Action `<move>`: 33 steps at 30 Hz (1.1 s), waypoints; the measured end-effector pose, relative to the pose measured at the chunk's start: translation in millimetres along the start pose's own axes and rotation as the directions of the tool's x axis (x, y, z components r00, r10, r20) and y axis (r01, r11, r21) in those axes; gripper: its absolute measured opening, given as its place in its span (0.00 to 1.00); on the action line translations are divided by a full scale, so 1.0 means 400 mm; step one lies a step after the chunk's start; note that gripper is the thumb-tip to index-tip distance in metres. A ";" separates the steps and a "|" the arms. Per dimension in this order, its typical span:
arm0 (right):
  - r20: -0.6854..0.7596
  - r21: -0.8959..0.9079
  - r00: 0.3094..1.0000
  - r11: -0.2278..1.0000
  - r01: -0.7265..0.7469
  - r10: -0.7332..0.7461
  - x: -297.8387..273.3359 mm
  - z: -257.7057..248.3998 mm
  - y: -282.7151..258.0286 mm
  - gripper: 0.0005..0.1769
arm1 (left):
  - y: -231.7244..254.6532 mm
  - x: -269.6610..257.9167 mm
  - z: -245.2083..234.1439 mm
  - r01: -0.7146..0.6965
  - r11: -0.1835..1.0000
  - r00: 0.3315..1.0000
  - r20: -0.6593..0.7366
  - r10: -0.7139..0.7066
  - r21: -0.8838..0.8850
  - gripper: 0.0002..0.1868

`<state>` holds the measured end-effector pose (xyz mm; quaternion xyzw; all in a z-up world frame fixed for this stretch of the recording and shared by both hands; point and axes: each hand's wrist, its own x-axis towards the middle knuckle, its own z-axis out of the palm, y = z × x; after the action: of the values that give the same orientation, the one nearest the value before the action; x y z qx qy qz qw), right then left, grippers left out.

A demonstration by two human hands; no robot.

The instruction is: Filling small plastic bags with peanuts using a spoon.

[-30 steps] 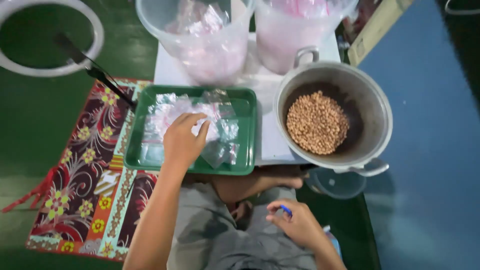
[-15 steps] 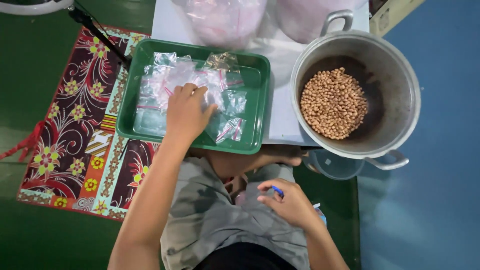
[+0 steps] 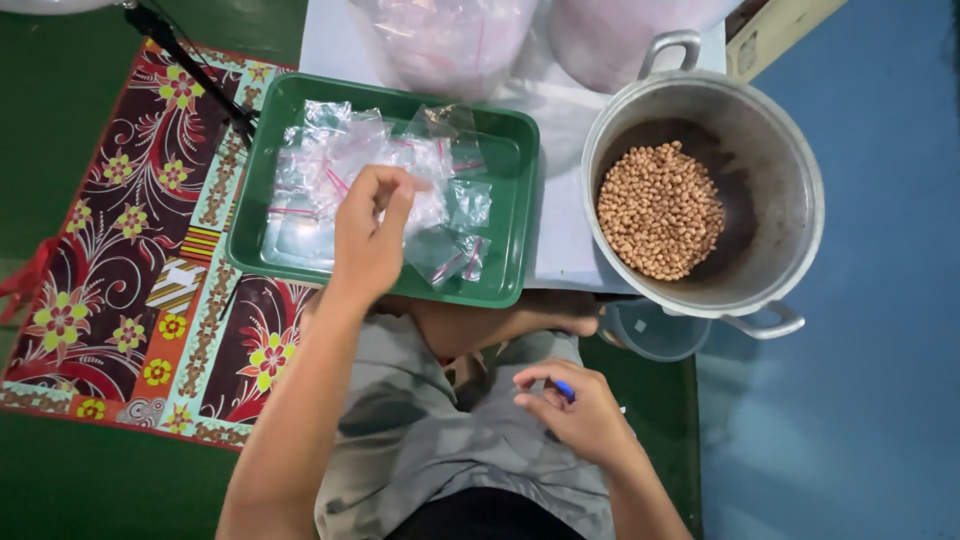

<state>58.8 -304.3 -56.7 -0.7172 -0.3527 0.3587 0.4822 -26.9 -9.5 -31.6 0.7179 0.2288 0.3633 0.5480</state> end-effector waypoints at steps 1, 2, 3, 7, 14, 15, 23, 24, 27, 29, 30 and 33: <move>0.003 -0.004 1.000 1.000 0.005 -0.005 0.001 0.002 -0.001 0.11 | 0.005 -0.027 0.007 -0.003 1.000 1.000 -0.006 0.003 -0.002 0.03; -0.043 0.063 0.999 0.998 0.000 0.003 0.001 0.008 -0.003 0.15 | 0.011 -0.051 0.013 0.073 0.991 0.997 0.011 -0.072 -0.114 0.04; -0.088 0.131 0.996 0.991 -0.001 0.013 0.002 0.012 -0.004 0.19 | 0.017 -0.075 0.020 0.149 0.963 0.989 0.036 -0.145 -0.223 0.05; -0.076 0.382 0.996 0.924 -0.004 0.035 0.019 0.030 -0.016 0.48 | 0.060 -0.203 0.051 0.369 0.922 0.921 0.180 -0.345 -0.119 0.06; -0.038 0.399 0.980 0.902 -0.163 0.194 0.026 0.044 0.026 0.12 | 0.035 -0.329 0.051 0.336 0.942 0.813 0.510 -0.283 -0.014 0.13; -0.112 0.350 0.971 0.923 -0.161 0.212 0.026 0.045 0.036 0.05 | 0.009 -0.348 0.051 0.534 0.844 0.731 0.529 -0.430 -0.053 0.21; -0.210 0.542 0.927 0.826 -0.155 0.312 0.023 0.021 0.062 0.05 | -0.044 -0.391 0.071 0.609 0.738 0.776 0.413 -0.477 -0.291 0.13; -0.240 0.587 0.911 0.798 -0.138 0.335 0.025 0.022 0.063 0.05 | -0.037 -0.384 0.074 0.592 0.761 0.791 0.376 -0.483 -0.267 0.15; -0.326 0.598 0.894 0.799 -0.057 0.307 0.026 0.022 0.091 0.06 | -0.027 -0.368 0.091 0.593 0.742 0.797 0.358 -0.486 -0.313 0.18; -0.353 0.620 0.887 0.785 -0.017 0.298 0.022 0.018 0.116 0.07 | -0.002 -0.351 0.091 0.578 0.765 0.802 0.367 -0.471 -0.283 0.17; -0.380 0.639 0.878 0.769 0.021 0.292 0.019 0.015 0.130 0.08 | 0.010 -0.342 0.090 0.565 0.786 0.805 0.377 -0.458 -0.253 0.17; -0.415 0.498 0.858 0.865 -0.064 0.302 0.013 0.000 0.110 0.07 | 0.017 -0.337 0.094 0.531 0.825 0.819 0.367 -0.441 -0.192 0.15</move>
<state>68.5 -312.3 -99.1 -0.6768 -0.0533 0.2892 0.6748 -83.5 -132.6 -66.7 0.5952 0.2633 0.1226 0.7493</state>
